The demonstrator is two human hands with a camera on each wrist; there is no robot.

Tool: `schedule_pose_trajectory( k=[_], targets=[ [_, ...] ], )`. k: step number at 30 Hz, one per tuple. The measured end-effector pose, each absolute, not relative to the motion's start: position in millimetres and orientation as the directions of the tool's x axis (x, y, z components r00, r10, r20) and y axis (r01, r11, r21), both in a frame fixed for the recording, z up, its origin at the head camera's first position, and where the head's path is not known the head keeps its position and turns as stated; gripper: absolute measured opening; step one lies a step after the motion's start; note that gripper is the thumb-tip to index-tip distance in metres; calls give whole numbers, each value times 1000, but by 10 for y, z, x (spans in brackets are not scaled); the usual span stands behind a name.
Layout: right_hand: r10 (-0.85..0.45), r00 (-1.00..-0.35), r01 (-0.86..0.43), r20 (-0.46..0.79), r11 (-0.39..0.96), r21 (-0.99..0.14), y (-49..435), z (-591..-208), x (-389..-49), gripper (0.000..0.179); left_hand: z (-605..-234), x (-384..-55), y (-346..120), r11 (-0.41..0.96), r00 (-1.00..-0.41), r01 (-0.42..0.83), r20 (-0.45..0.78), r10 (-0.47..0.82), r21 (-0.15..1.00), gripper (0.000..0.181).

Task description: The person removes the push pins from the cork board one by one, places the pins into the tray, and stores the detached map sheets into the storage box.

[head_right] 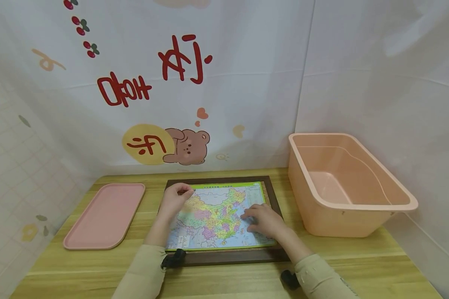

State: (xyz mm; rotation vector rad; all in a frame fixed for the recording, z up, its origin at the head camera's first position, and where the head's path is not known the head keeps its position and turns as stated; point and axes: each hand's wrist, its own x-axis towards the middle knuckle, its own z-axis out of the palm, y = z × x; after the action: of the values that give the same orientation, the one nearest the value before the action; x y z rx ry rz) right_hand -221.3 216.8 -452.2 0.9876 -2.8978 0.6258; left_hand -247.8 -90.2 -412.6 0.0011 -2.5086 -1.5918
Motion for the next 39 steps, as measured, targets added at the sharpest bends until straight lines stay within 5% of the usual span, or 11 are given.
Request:
schedule_pose_trajectory(
  k=[39],
  targets=[
    [-571,-809,-576,139,723,-382,2174,-4516,-2191,38,-4237,-2563,-1766,430,-956,-19,109,-271,903,15]
  ],
)
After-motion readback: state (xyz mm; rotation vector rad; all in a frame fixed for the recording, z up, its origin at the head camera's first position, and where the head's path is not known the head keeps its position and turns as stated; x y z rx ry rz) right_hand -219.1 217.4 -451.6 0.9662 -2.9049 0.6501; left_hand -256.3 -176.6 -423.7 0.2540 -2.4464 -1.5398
